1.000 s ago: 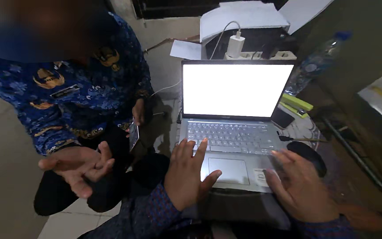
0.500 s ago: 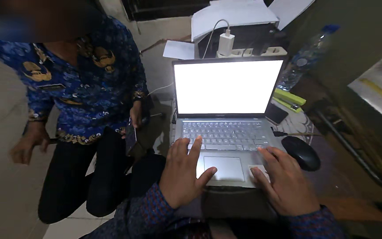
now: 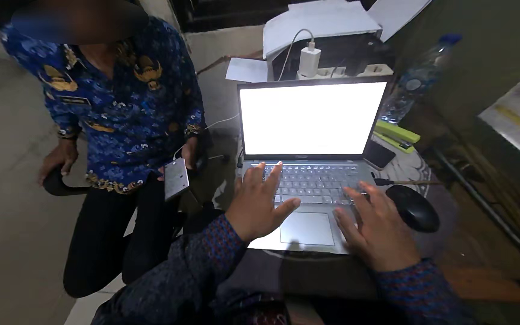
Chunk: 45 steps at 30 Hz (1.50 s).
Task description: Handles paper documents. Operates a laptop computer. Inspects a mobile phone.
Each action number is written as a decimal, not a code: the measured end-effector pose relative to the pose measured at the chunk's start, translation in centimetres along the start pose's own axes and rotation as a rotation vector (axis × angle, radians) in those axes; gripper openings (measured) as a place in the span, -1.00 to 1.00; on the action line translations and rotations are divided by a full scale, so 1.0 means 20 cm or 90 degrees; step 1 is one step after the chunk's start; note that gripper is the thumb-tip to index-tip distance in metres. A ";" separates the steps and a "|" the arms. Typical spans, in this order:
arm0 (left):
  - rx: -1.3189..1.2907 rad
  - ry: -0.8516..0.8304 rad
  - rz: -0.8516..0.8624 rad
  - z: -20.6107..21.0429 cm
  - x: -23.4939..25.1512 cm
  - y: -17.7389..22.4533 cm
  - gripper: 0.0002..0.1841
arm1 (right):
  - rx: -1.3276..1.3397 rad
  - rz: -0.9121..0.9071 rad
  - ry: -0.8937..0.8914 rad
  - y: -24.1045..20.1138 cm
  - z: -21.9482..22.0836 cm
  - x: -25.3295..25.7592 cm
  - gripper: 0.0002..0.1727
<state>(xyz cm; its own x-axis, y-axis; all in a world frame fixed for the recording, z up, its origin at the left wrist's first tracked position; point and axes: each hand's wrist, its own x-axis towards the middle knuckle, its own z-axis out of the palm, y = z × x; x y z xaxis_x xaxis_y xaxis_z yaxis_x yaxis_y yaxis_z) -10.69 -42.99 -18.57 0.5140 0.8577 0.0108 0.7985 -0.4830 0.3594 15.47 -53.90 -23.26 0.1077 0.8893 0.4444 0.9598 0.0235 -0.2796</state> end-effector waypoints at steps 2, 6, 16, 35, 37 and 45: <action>0.010 -0.010 -0.007 0.01 0.02 0.01 0.03 | 0.004 0.006 -0.014 0.01 0.00 -0.01 -0.20; 0.025 0.004 -0.007 0.05 0.04 0.01 0.01 | -0.001 0.027 -0.046 0.01 0.00 0.00 -0.20; -0.007 0.104 -0.015 0.12 0.03 -0.04 0.00 | 0.020 0.032 -0.066 0.01 0.00 0.00 -0.19; 0.020 0.100 -0.012 0.12 0.02 -0.01 -0.07 | 0.016 0.002 -0.038 0.01 -0.01 0.00 -0.19; 0.007 0.124 -0.007 0.11 0.01 -0.02 -0.08 | 0.007 -0.007 -0.022 0.02 -0.01 0.00 -0.17; -0.007 0.115 0.038 0.11 -0.17 -0.01 -0.07 | -0.021 -0.002 -0.047 0.02 0.00 0.00 -0.13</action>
<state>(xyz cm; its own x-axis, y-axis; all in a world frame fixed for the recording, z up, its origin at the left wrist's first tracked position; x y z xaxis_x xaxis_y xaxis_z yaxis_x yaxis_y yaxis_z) -11.91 -46.26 -20.82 0.4945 0.8459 0.1999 0.7647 -0.5327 0.3626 15.76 -53.87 -23.39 0.0856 0.9206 0.3809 0.9683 0.0131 -0.2494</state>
